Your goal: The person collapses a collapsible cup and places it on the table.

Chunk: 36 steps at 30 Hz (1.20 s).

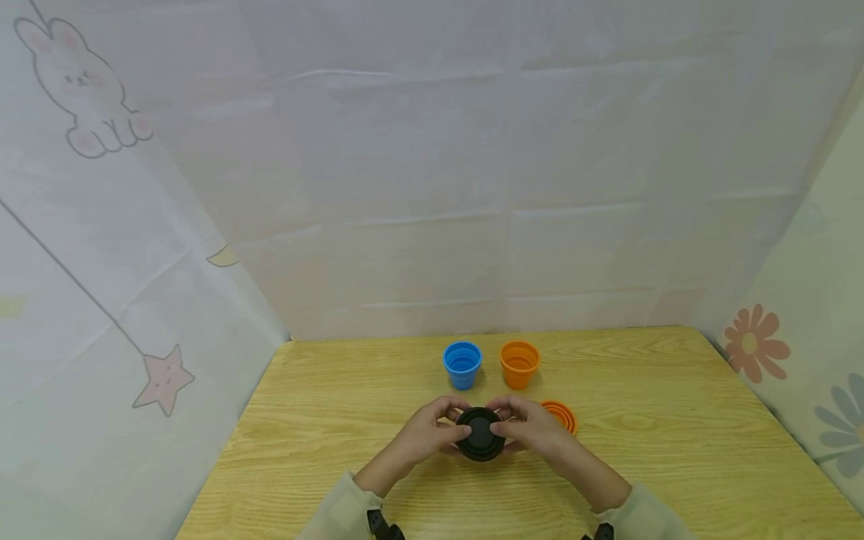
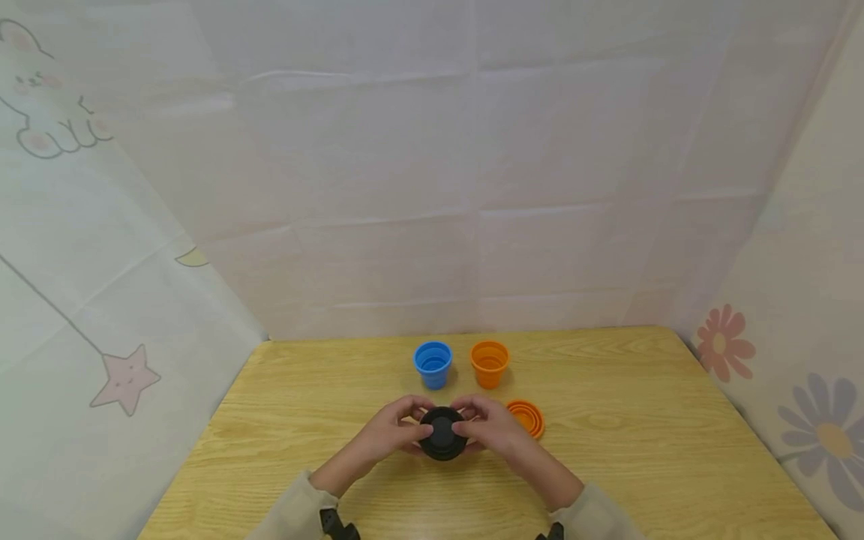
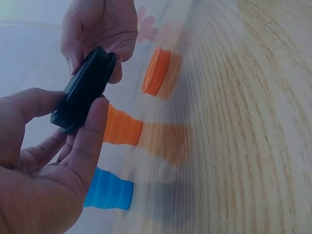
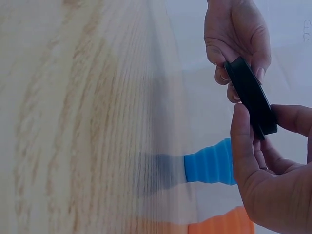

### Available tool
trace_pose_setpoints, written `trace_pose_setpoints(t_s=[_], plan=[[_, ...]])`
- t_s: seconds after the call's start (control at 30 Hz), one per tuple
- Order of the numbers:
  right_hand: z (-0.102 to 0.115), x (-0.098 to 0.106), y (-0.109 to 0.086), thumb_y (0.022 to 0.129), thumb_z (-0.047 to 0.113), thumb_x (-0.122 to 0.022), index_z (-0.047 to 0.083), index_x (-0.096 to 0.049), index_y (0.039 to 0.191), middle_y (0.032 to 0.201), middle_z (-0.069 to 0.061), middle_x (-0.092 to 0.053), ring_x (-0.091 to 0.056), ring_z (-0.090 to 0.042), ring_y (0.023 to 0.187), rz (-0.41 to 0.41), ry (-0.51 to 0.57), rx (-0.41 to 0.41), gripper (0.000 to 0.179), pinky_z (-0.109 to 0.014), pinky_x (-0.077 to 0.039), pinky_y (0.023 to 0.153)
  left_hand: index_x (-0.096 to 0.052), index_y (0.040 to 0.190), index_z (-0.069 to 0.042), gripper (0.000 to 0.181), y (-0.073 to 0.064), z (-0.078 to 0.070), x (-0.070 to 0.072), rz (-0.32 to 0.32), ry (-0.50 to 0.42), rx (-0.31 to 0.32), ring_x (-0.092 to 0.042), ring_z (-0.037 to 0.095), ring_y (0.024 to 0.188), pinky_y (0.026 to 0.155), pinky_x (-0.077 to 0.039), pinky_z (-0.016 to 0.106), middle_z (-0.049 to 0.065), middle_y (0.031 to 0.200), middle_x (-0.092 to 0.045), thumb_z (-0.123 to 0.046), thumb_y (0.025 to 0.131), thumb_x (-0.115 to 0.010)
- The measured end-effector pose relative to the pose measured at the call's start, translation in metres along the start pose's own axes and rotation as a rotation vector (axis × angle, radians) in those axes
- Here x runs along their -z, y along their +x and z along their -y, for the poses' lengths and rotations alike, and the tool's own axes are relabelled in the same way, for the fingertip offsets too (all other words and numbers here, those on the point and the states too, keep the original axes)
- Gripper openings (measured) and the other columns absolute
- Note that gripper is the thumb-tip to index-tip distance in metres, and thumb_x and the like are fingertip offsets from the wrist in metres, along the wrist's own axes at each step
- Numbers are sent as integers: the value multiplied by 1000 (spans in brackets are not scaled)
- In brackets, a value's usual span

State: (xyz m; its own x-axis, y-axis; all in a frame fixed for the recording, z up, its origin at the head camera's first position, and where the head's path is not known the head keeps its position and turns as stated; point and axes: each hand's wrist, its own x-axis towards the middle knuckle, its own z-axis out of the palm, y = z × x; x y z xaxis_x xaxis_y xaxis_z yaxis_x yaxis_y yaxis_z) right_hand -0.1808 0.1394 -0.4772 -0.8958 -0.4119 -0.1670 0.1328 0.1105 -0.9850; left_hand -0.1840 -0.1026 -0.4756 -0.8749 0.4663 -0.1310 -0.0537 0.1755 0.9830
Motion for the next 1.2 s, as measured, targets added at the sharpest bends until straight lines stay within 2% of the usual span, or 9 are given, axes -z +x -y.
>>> trace_pose_setpoints(t_s=[0.43, 0.63, 0.73, 0.8, 0.97, 1.07, 1.2], plan=[[-5, 0, 2, 95, 19, -72, -2, -56, 134, 109, -15, -57, -67, -23, 88, 15, 10, -8, 47, -45, -62, 78, -57, 132, -2, 40, -1, 3, 2, 7, -23, 6, -72, 23, 87, 82, -59, 56, 14, 106, -56, -12, 95, -70], [-9, 0, 3, 101, 33, -63, 0, -59, 132, 113, -13, -62, -66, -23, 95, 8, 49, -8, 45, -43, -61, 83, -56, 132, -4, 40, -2, 4, 5, 2, -16, -15, -71, 22, 90, 80, -61, 53, 15, 108, -54, -11, 95, -71], [-11, 1, 4, 104, 40, -57, 0, -61, 130, 113, -12, -63, -66, -22, 96, -11, 88, -23, 48, -42, -61, 85, -56, 132, -5, 41, -3, 3, 8, -13, -1, -38, -68, 20, 92, 81, -61, 51, 16, 110, -54, -10, 94, -72], [-12, 1, 4, 104, 41, -55, -1, -61, 129, 112, -12, -63, -67, -22, 95, -21, 115, -40, 50, -43, -60, 87, -57, 130, -5, 41, -4, 2, 10, -24, 19, -53, -66, 20, 93, 82, -61, 46, 16, 111, -55, -9, 93, -73], [-16, 2, 4, 105, 41, -54, -4, -59, 132, 110, -12, -64, -69, -23, 94, 10, 165, -78, 53, -43, -60, 87, -60, 122, -10, 35, -7, 1, 13, -53, 132, -121, -61, 21, 99, 85, -55, 34, 11, 113, -61, -11, 91, -76], [-17, 2, 5, 105, 42, -53, -4, -59, 131, 108, -11, -66, -71, -23, 94, 38, 200, -100, 53, -41, -61, 85, -62, 118, -10, 31, -7, 2, 13, -50, 169, -172, -60, 22, 105, 90, -53, 33, 9, 114, -64, -10, 91, -76], [-16, 0, 5, 106, 44, -51, -2, -62, 128, 107, -10, -70, -73, -24, 94, 54, 228, -114, 53, -41, -61, 83, -62, 117, -6, 28, -7, 4, 13, -26, 164, -235, -60, 24, 111, 93, -55, 31, 12, 116, -64, -6, 92, -74]])
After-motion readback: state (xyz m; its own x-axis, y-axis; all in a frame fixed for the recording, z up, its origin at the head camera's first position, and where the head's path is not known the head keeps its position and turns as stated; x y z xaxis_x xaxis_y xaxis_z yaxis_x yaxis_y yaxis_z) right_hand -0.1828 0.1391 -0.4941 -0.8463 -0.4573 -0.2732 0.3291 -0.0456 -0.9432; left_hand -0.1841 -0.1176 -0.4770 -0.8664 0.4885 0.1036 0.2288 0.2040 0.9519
